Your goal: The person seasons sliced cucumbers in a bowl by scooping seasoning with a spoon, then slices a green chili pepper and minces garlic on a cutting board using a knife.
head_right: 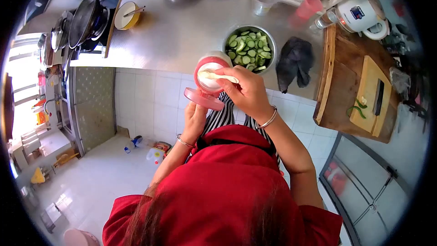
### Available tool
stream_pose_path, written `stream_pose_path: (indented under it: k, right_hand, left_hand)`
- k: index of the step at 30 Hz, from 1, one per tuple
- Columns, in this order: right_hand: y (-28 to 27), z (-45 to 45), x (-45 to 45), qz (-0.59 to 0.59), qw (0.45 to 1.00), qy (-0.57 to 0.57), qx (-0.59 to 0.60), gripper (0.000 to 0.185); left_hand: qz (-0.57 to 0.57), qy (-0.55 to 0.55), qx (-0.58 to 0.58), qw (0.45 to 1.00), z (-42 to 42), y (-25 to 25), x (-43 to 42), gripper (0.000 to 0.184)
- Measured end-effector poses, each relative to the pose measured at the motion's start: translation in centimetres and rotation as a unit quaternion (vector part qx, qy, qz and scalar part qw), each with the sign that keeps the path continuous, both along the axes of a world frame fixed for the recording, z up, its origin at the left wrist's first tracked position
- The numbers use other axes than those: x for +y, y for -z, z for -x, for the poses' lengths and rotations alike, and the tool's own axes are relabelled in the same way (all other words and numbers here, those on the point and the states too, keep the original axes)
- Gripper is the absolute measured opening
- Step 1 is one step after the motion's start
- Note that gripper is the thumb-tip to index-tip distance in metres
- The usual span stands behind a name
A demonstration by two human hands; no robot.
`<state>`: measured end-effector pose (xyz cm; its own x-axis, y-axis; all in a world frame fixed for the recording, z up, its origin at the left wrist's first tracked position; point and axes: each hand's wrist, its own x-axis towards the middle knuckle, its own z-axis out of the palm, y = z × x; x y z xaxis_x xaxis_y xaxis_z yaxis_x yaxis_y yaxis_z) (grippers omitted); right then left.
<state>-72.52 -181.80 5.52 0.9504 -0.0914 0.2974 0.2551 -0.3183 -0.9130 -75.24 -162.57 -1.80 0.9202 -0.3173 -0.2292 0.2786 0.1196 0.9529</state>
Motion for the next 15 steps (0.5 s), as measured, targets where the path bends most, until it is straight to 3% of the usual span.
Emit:
stream_pose_path:
  k: [2,3,4,11,14,15]
  right_hand:
    - [-1.6,1.1,-1.2,0.026,0.999,-0.008,0.024,0.018]
    - [-1.5,1.1,-1.5,0.037,0.998,0.009,-0.050,0.017]
    - [-1.8,1.4,-1.9,0.039,0.998,0.013,-0.050,0.017]
    - [-1.4,2.4,-3.9,0.082,0.993,0.035,-0.081,0.016]
    - [-0.4,2.9,-3.6,0.051,0.996,0.029,-0.062,0.013]
    - [0.0,3.3,-3.3,-0.026,0.998,0.056,0.006,0.012]
  left_hand:
    - [0.031,-0.002,0.005,1.000,-0.1,-1.0,-1.1,0.041]
    - [0.059,-0.010,0.012,0.998,-0.2,-1.2,-1.6,0.041]
    - [0.062,-0.005,0.012,0.998,-0.3,-1.1,-1.9,0.041]
    - [-0.019,0.038,-0.053,0.998,-0.7,-1.1,-3.2,0.039]
    - [-0.037,0.044,-0.094,0.994,-0.9,-1.4,-3.8,0.038]
    - [-0.051,0.050,-0.133,0.989,-1.0,-1.4,-3.8,0.036]
